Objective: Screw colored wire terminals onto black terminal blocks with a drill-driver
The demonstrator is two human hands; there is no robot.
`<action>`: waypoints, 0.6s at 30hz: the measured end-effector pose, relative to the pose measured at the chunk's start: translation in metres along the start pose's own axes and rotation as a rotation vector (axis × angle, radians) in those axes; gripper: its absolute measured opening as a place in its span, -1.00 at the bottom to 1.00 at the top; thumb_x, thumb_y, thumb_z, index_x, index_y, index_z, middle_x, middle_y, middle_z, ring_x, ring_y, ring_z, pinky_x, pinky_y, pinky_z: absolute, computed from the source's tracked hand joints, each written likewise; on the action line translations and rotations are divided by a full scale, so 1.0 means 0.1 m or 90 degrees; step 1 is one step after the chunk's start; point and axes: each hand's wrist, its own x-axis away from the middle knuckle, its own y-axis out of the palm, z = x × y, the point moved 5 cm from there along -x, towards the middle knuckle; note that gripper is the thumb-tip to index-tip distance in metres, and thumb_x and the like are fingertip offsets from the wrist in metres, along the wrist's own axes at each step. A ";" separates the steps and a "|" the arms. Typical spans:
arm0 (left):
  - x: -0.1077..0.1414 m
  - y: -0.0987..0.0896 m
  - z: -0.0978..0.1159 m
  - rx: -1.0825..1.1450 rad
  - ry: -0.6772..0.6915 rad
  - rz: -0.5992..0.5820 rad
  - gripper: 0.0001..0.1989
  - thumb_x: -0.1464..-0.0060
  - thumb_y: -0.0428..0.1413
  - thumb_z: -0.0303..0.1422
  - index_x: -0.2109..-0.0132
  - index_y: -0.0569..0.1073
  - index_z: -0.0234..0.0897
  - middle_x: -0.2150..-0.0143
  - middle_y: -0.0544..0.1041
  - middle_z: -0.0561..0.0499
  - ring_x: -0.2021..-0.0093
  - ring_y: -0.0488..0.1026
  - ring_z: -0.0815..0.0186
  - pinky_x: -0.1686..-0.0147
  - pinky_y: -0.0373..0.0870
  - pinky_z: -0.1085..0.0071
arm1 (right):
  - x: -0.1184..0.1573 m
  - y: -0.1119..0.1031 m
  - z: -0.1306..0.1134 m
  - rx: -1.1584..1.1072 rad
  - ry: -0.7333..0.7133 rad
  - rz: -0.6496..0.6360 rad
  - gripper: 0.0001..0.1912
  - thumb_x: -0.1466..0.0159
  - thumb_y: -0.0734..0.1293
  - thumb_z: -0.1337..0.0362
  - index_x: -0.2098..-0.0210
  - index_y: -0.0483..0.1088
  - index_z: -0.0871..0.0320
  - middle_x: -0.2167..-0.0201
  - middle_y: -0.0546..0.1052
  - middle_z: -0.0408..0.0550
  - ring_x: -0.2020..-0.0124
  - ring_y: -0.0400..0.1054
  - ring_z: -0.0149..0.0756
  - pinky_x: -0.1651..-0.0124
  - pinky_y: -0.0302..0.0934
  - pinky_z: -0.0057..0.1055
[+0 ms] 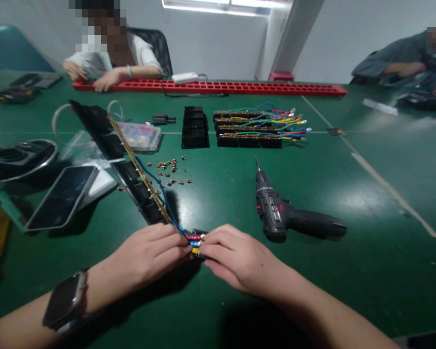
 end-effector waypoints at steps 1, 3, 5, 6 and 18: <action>0.00 0.01 0.00 -0.001 -0.001 -0.002 -0.92 -0.41 0.12 -0.47 0.10 0.52 -0.31 0.27 0.53 -0.04 0.27 0.38 0.23 0.29 0.32 0.28 | 0.00 0.00 0.00 0.004 -0.002 -0.001 -0.67 -0.45 0.37 0.41 -0.18 0.48 0.16 -0.03 0.60 0.11 -0.08 0.46 -0.14 -0.14 0.46 -0.17; 0.00 0.01 0.00 -0.002 -0.003 0.000 -0.93 -0.40 0.13 -0.47 0.11 0.52 -0.31 0.29 0.52 -0.03 0.30 0.35 0.23 0.31 0.29 0.28 | 0.00 0.00 -0.02 0.010 -0.007 0.002 -0.68 -0.44 0.38 0.42 -0.17 0.50 0.17 -0.03 0.59 0.11 -0.08 0.46 -0.15 -0.15 0.46 -0.18; 0.00 0.00 -0.01 -0.003 -0.001 0.015 -0.93 -0.40 0.13 -0.47 0.10 0.52 -0.31 0.29 0.53 -0.03 0.30 0.34 0.23 0.32 0.27 0.28 | 0.00 0.01 -0.03 0.014 -0.010 0.004 -0.69 -0.44 0.38 0.42 -0.16 0.51 0.18 -0.03 0.59 0.12 -0.08 0.46 -0.15 -0.14 0.46 -0.20; 0.00 -0.01 -0.01 -0.005 0.002 0.023 -0.93 -0.41 0.12 -0.46 0.08 0.52 -0.32 0.29 0.54 -0.03 0.30 0.34 0.23 0.32 0.27 0.28 | 0.00 0.01 -0.04 0.020 -0.010 0.005 -0.69 -0.44 0.38 0.42 -0.16 0.51 0.18 -0.03 0.59 0.12 -0.08 0.45 -0.15 -0.14 0.46 -0.20; 0.02 0.01 -0.03 0.005 -0.009 0.001 -0.90 -0.44 0.11 -0.41 0.03 0.53 -0.27 0.22 0.54 -0.03 0.25 0.34 0.23 0.31 0.23 0.23 | -0.03 0.03 -0.03 0.021 0.003 0.003 -0.69 -0.43 0.38 0.42 -0.16 0.52 0.21 -0.01 0.59 0.12 -0.08 0.45 -0.14 -0.15 0.44 -0.21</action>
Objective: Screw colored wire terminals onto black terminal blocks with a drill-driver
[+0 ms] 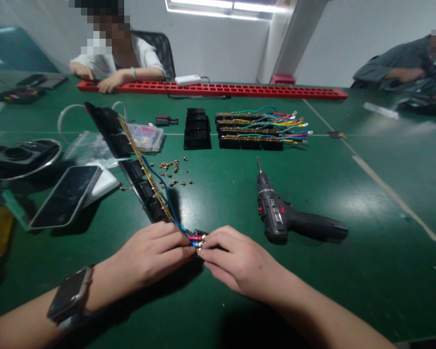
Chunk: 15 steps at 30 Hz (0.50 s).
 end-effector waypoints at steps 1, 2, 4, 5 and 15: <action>-0.01 0.00 0.00 0.004 0.001 -0.006 -0.90 -0.44 0.11 -0.41 0.05 0.53 -0.27 0.21 0.54 -0.03 0.25 0.34 0.22 0.31 0.23 0.23 | 0.00 0.00 0.00 -0.003 0.002 -0.002 -0.68 -0.44 0.38 0.42 -0.17 0.51 0.20 -0.02 0.59 0.12 -0.08 0.45 -0.15 -0.15 0.44 -0.20; -0.02 0.00 -0.01 0.008 0.000 -0.016 -0.90 -0.44 0.10 -0.41 0.06 0.53 -0.26 0.21 0.54 -0.03 0.25 0.33 0.22 0.31 0.22 0.23 | 0.00 0.00 0.00 -0.006 0.003 -0.004 -0.67 -0.44 0.38 0.42 -0.18 0.51 0.20 -0.02 0.59 0.12 -0.08 0.44 -0.15 -0.16 0.44 -0.20; -0.04 0.00 -0.01 0.011 -0.005 -0.043 -0.88 -0.45 0.09 -0.40 0.09 0.52 -0.25 0.21 0.53 -0.02 0.24 0.32 0.22 0.29 0.21 0.22 | 0.01 0.01 0.00 -0.013 0.006 -0.008 -0.65 -0.44 0.37 0.42 -0.20 0.49 0.19 -0.03 0.58 0.11 -0.08 0.43 -0.15 -0.16 0.43 -0.18; -0.06 0.00 -0.01 0.011 -0.009 -0.056 -0.87 -0.46 0.08 -0.40 0.10 0.52 -0.25 0.21 0.53 -0.02 0.24 0.32 0.21 0.29 0.21 0.21 | 0.01 0.01 0.01 -0.015 0.007 -0.007 -0.65 -0.45 0.37 0.42 -0.21 0.48 0.19 -0.03 0.58 0.11 -0.08 0.43 -0.15 -0.16 0.43 -0.18; -0.07 0.03 0.01 -0.004 -0.020 -0.089 -0.86 -0.47 0.06 -0.38 0.13 0.47 -0.24 0.22 0.49 -0.01 0.22 0.29 0.20 0.27 0.15 0.20 | -0.01 0.02 -0.02 -0.044 0.016 -0.020 -0.62 -0.44 0.38 0.40 -0.24 0.43 0.21 -0.04 0.58 0.11 -0.10 0.43 -0.15 -0.19 0.40 -0.18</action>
